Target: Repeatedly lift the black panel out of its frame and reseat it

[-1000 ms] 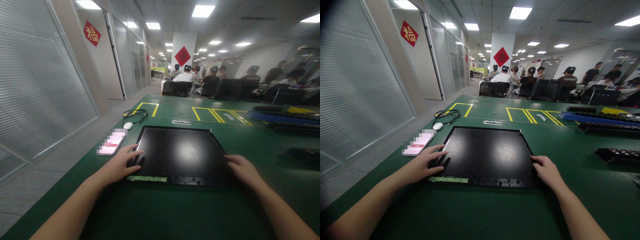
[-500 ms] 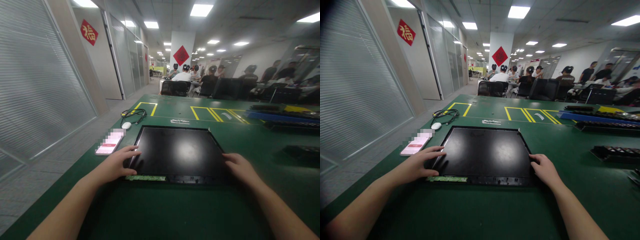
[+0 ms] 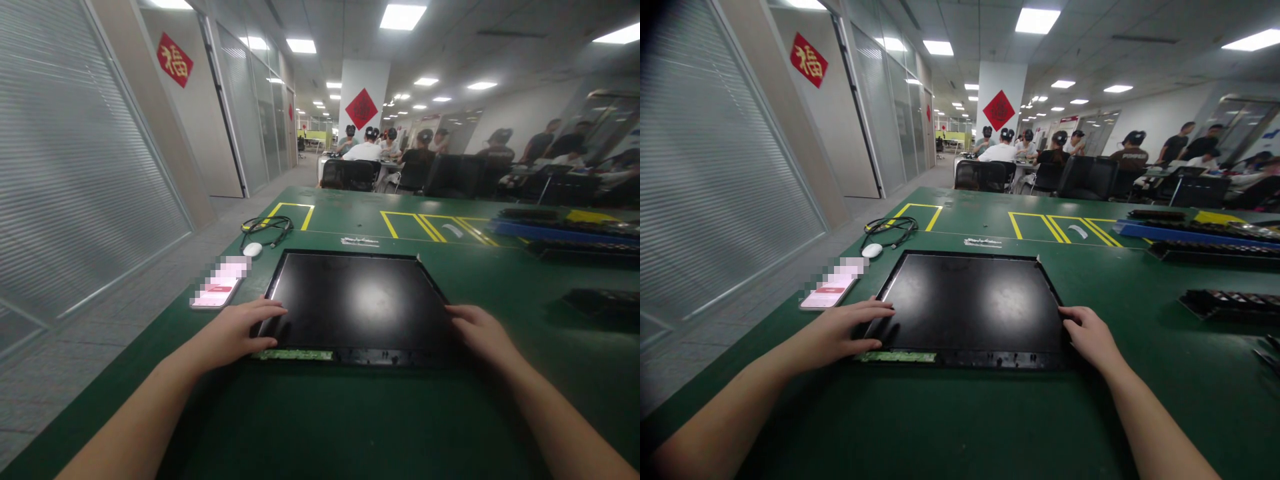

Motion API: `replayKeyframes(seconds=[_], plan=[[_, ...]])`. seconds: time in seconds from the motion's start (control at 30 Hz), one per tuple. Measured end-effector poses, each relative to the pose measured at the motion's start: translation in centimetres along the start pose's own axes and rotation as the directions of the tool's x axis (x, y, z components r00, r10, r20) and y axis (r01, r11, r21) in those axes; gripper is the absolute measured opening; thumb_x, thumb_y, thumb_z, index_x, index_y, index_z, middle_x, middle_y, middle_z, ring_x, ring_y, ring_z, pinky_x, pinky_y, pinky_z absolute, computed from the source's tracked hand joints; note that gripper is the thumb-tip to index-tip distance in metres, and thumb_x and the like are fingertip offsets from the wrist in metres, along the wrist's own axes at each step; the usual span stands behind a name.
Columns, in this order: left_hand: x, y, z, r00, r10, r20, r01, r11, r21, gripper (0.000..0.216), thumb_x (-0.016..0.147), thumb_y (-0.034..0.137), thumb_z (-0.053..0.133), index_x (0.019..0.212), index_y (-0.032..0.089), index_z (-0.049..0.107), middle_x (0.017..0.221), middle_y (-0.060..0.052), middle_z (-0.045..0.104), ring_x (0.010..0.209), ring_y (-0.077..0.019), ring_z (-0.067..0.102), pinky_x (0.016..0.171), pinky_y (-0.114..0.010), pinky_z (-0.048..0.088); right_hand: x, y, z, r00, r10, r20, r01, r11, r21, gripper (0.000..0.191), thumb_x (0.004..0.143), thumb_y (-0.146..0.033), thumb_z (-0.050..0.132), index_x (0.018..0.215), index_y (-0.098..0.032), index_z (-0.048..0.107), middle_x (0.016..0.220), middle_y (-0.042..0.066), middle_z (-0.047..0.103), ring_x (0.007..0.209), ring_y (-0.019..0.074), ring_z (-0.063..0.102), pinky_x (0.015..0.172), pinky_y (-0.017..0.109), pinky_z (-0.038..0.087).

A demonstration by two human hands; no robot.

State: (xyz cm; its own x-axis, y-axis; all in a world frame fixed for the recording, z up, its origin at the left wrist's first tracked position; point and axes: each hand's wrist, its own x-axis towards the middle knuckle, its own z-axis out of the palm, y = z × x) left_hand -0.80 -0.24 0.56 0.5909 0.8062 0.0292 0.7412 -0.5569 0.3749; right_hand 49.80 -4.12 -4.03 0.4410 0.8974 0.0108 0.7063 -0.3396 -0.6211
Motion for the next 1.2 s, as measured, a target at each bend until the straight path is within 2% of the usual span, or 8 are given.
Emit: replayKeyframes(seconds=[0.33,0.47,0.57,0.67,0.8,0.9,1.03,1.2], plan=[[0.0,0.1,0.2,1.000,0.003,0.000,-0.003,1.000,-0.020,0.049,0.086,0.039,0.067,0.134,0.034,0.063,0.146,-0.002,0.059,0.140,-0.0311,0.047,0.115,-0.048,0.037,-0.5,-0.9,-0.1,0.999,-0.006,-0.038,0.006,1.000,0.001,0.040,0.075,-0.026,0.052,0.104,-0.018,0.079,0.112,0.012,0.072,0.086,0.0224,0.068,0.075,0.034,0.054],[0.0,-0.1,0.3,1.000,0.009,0.011,-0.009,1.000,-0.010,0.049,0.086,0.038,0.067,0.135,0.033,0.062,0.147,-0.002,0.059,0.141,-0.0311,0.046,0.116,-0.049,0.036,-0.4,-0.7,0.0,0.998,-0.034,-0.061,0.034,0.999,0.000,0.038,0.075,-0.024,0.052,0.101,-0.020,0.079,0.111,0.011,0.072,0.090,0.0226,0.068,0.075,0.032,0.054],[0.1,-0.2,0.3,1.000,-0.021,-0.013,0.021,1.000,-0.007,0.056,0.083,0.041,0.070,0.137,0.030,0.060,0.146,-0.005,0.059,0.139,-0.0312,0.049,0.114,-0.047,0.038,-0.5,-0.7,0.0,0.998,-0.019,-0.052,0.019,1.000,-0.001,0.039,0.075,-0.025,0.053,0.103,-0.020,0.079,0.111,0.010,0.072,0.091,0.0225,0.068,0.072,0.030,0.054],[0.1,-0.3,0.2,0.993,-0.096,-0.062,0.096,0.995,-0.003,0.072,0.077,0.044,0.076,0.144,0.027,0.054,0.152,-0.009,0.052,0.138,-0.0330,0.049,0.113,-0.048,0.040,-0.6,-1.1,-0.2,1.000,0.008,-0.010,-0.008,1.000,-0.019,0.043,0.075,-0.026,0.052,0.110,-0.018,0.077,0.114,0.012,0.070,0.087,0.0221,0.068,0.070,0.031,0.054],[0.1,-0.4,0.1,0.984,-0.157,-0.083,0.156,0.988,-0.016,0.086,0.071,0.045,0.080,0.149,0.027,0.048,0.160,-0.012,0.041,0.141,-0.0363,0.045,0.113,-0.052,0.039,-0.7,-1.3,-0.4,1.000,-0.016,-0.011,0.015,0.998,-0.060,0.044,0.075,-0.026,0.052,0.110,-0.017,0.076,0.116,0.012,0.070,0.090,0.0229,0.068,0.074,0.032,0.054],[0.1,-0.4,0.1,0.981,-0.174,-0.083,0.172,0.985,-0.031,0.088,0.070,0.044,0.080,0.150,0.026,0.047,0.160,-0.013,0.040,0.142,-0.0372,0.043,0.114,-0.053,0.037,-0.5,-1.0,-0.4,0.999,-0.037,-0.020,0.035,0.997,-0.074,0.044,0.074,-0.024,0.050,0.109,-0.017,0.077,0.115,0.012,0.071,0.092,0.0235,0.068,0.080,0.034,0.054],[0.0,-0.2,0.0,0.984,-0.152,-0.090,0.148,0.988,-0.054,0.087,0.071,0.044,0.080,0.150,0.028,0.046,0.159,-0.011,0.042,0.142,-0.0365,0.043,0.114,-0.053,0.037,0.0,-0.3,-0.2,0.999,-0.053,-0.014,0.052,0.997,-0.055,0.044,0.071,-0.021,0.050,0.105,-0.019,0.078,0.113,0.011,0.072,0.096,0.0246,0.068,0.083,0.035,0.054],[0.0,-0.4,0.1,0.991,-0.095,-0.093,0.089,0.993,-0.072,0.090,0.074,0.042,0.078,0.153,0.030,0.039,0.162,-0.010,0.036,0.144,-0.0356,0.040,0.115,-0.053,0.036,0.3,0.0,-0.2,0.998,-0.060,0.004,0.060,0.997,-0.049,0.043,0.073,-0.020,0.049,0.106,-0.019,0.077,0.115,0.010,0.072,0.099,0.0241,0.068,0.087,0.036,0.053]])
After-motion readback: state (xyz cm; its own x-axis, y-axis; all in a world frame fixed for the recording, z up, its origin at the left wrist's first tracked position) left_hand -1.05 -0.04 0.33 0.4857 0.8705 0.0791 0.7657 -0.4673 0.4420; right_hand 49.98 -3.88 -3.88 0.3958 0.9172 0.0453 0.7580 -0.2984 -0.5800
